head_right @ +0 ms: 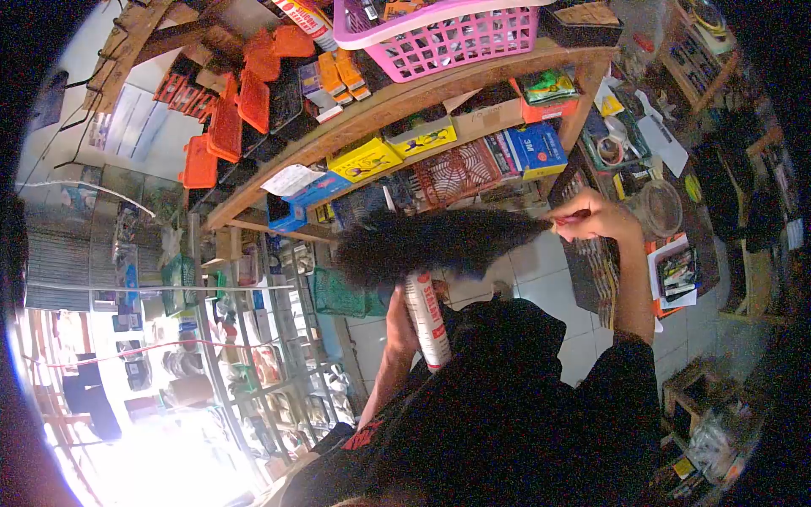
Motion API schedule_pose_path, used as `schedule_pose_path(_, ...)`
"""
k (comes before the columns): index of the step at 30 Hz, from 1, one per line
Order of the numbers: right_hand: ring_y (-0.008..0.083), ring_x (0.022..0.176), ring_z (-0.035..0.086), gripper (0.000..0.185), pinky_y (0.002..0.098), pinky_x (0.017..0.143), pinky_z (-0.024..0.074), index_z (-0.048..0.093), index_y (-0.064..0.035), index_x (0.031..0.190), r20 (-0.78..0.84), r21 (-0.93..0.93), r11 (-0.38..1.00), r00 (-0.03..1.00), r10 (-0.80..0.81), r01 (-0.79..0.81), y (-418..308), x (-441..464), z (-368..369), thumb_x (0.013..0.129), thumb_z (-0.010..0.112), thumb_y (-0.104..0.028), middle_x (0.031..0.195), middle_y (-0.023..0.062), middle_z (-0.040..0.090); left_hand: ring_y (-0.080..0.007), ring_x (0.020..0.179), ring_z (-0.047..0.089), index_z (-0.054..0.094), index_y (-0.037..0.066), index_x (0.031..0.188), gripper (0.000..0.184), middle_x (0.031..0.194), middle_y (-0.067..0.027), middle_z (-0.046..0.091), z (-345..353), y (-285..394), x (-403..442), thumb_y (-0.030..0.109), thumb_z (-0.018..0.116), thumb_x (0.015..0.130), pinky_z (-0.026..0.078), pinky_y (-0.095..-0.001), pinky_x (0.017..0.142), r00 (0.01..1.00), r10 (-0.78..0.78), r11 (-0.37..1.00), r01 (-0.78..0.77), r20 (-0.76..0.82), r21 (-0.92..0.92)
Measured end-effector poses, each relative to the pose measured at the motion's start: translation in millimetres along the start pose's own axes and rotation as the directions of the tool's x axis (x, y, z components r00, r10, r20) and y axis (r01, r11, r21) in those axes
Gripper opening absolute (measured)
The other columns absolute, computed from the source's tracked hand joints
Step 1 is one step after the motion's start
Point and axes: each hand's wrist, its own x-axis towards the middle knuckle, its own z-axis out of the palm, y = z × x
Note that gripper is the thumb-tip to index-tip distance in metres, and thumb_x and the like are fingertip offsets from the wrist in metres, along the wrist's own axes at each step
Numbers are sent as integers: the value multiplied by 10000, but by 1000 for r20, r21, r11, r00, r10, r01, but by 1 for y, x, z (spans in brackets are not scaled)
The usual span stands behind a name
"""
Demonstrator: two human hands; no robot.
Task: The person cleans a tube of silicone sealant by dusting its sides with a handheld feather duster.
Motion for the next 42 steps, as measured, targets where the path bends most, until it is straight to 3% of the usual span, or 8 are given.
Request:
schedule_pose_path(3,28,471,419,360,197,429,314,621,64,1168,-96,209,977,994,52,-31,7,0,0,823,659,-33,729,63,618,-206,925,585,532,29,1187,532,1049,-146,646,1,4,2,450,263,1004,456,-355,845,998,45,999,-45,48,-5)
schedule_pose_path(9,35,455,407,362,201,438,321,625,78,1147,-96,155,986,992,83,-68,8,-6,-7,794,638,-1,692,55,588,-207,929,580,515,34,1206,519,1070,-155,643,0,4,2,433,244,1014,452,-368,851,994,88,996,-85,70,-33)
schedule_pose_path(19,39,465,396,313,210,422,280,647,80,1088,-117,285,955,987,113,-75,10,-11,-8,793,658,-24,665,46,563,-139,688,597,517,32,1206,515,847,-54,602,10,4,-1,474,386,974,498,-280,582,988,-28,996,15,-150,-87)
schedule_pose_path(23,35,447,371,235,211,410,266,647,75,1040,-33,33,988,988,154,-153,7,-11,-11,833,636,-35,653,21,525,-140,673,598,513,18,1213,521,832,-58,597,1,1,1,465,409,966,505,-292,586,995,-3,999,-1,-104,-36)
schedule_pose_path(27,20,434,389,231,200,386,253,635,62,1005,-257,212,977,966,32,24,27,-7,-14,856,634,-115,625,12,522,-141,680,599,511,3,1225,538,838,-60,598,2,2,1,465,410,967,506,-292,595,996,-11,999,6,-94,-49)
schedule_pose_path(31,25,451,391,216,214,401,266,653,59,981,-185,350,931,982,-39,103,24,-19,-13,834,652,-99,619,11,519,-145,717,602,509,12,1240,561,872,-61,609,-4,-3,4,489,408,964,509,-297,618,999,14,1000,-14,-40,2)
schedule_pose_path(34,24,466,396,267,214,408,269,667,61,1039,-80,46,999,996,33,-30,7,-21,-9,817,673,-87,639,23,553,-162,782,614,514,41,1238,562,930,-69,629,-6,-3,3,517,396,964,518,-311,663,1000,13,999,-13,-17,33)
schedule_pose_path(42,27,466,404,292,221,418,278,674,53,1077,-37,80,994,997,74,-71,3,-21,-5,804,666,-52,648,9,558,-134,693,599,526,18,1226,555,849,-49,608,-8,-7,3,492,420,957,504,-289,600,995,-52,998,48,-89,-41)
